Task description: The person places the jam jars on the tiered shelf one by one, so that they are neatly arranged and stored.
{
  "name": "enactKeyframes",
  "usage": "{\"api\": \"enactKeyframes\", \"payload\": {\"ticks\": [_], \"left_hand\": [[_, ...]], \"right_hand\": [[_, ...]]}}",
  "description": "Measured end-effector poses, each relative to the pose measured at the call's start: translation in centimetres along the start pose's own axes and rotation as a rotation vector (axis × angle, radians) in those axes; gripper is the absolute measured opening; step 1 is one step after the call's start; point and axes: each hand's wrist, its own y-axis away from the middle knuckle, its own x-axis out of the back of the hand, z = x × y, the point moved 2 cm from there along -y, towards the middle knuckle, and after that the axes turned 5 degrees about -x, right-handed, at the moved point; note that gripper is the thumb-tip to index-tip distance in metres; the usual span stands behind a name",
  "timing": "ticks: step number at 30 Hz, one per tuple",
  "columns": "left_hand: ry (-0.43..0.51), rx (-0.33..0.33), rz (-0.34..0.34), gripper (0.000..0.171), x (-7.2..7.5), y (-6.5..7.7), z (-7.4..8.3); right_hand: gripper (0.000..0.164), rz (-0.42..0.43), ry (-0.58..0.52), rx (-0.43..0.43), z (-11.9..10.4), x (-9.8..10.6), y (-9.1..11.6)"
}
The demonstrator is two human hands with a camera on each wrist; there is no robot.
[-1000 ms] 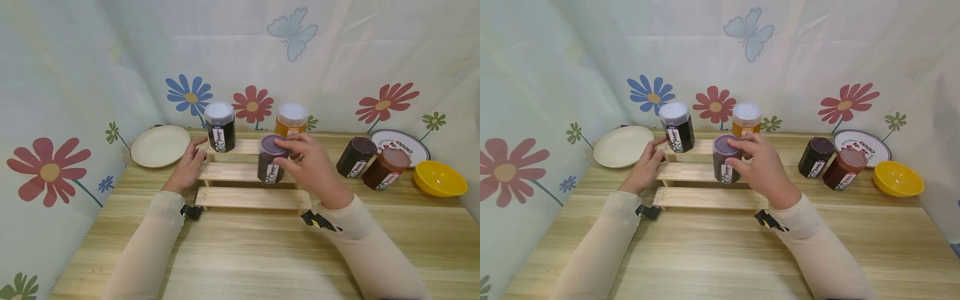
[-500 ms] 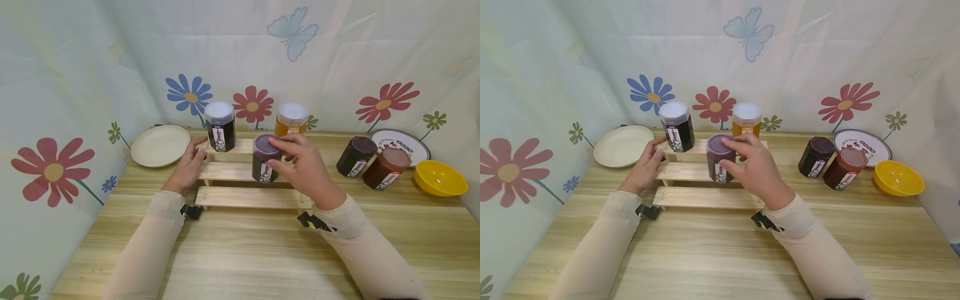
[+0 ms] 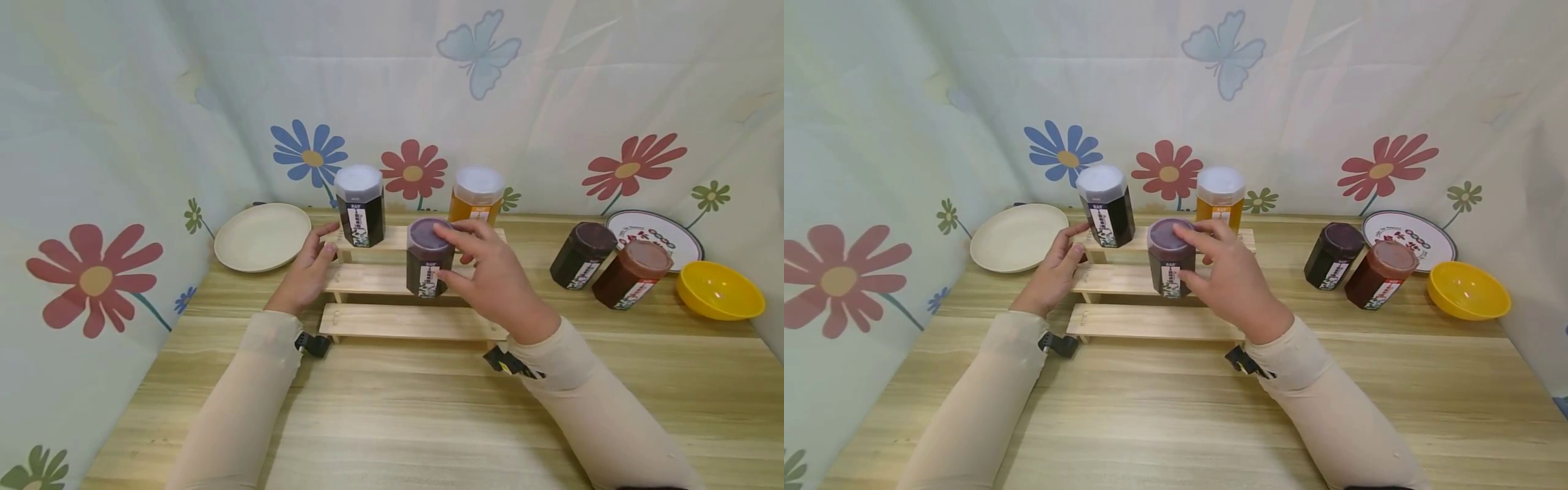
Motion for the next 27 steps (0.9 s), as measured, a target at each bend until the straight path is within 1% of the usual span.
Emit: {"api": "enactKeyframes", "payload": {"ticks": [11, 20, 27], "left_hand": [[-0.008, 0.004, -0.003, 0.046, 0.1, 0.0, 0.0], [0.012, 0.007, -0.003, 0.046, 0.0, 0.0, -0.1], [0.016, -0.004, -0.005, 0.047, 0.0, -0.1, -0.4]], "right_hand": [[0.075, 0.054, -0.015, 0.071, -0.2, -1.3, 0.1], [0.077, 0.091, -0.027, 0.079, -0.4, -2.1, 0.2], [0.078, 0.091, -0.03, 0.084, -0.4, -2.5, 0.3]]}}
